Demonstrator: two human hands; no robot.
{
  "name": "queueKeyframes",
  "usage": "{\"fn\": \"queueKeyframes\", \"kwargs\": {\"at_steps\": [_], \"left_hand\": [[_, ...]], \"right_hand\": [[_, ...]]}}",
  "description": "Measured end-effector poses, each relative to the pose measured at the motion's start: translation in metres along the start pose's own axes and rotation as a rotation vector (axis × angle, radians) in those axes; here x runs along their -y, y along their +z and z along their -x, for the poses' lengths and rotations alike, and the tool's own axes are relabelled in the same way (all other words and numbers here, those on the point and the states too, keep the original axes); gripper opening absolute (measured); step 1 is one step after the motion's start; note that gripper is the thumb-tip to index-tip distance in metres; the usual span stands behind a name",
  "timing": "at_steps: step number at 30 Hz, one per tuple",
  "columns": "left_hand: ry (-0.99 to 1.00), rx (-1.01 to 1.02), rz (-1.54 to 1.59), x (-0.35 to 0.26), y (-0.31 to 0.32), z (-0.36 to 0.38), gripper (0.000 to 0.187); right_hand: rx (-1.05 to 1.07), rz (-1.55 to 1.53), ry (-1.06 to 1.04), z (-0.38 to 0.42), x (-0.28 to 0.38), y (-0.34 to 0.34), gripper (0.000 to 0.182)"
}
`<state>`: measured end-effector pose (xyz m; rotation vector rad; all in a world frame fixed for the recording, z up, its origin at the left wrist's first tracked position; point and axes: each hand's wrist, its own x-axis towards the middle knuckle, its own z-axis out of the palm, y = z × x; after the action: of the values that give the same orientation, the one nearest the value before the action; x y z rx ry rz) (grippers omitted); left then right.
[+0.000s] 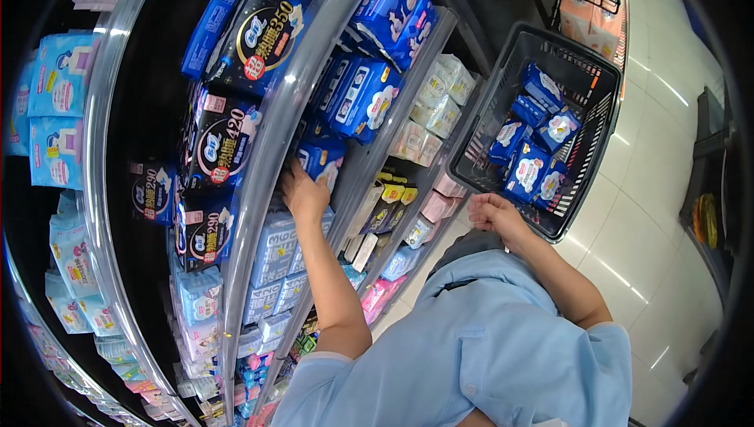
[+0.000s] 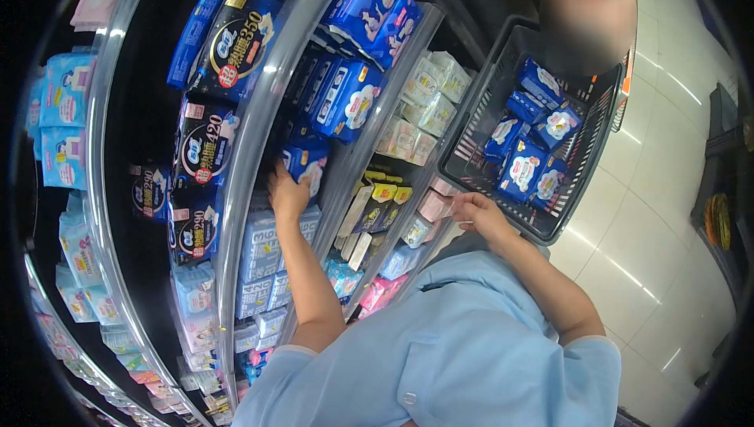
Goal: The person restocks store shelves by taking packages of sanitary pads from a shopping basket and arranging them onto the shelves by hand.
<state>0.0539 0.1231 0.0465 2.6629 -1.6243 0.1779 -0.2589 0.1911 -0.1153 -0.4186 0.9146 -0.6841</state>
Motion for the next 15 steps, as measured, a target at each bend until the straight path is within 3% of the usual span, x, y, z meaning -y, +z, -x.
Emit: {"fn": "queueKeyframes", "kwargs": {"at_steps": [9, 15], "left_hand": [[0.158, -0.154, 0.025, -0.004, 0.033, -0.023, 0.069], [0.210, -0.115, 0.099, -0.010, 0.031, -0.018, 0.067]], "right_hand": [[-0.037, 0.002, 0.036, -0.003, -0.007, -0.014, 0.026], [-0.059, 0.012, 0.094, -0.013, -0.008, -0.019, 0.027]]}}
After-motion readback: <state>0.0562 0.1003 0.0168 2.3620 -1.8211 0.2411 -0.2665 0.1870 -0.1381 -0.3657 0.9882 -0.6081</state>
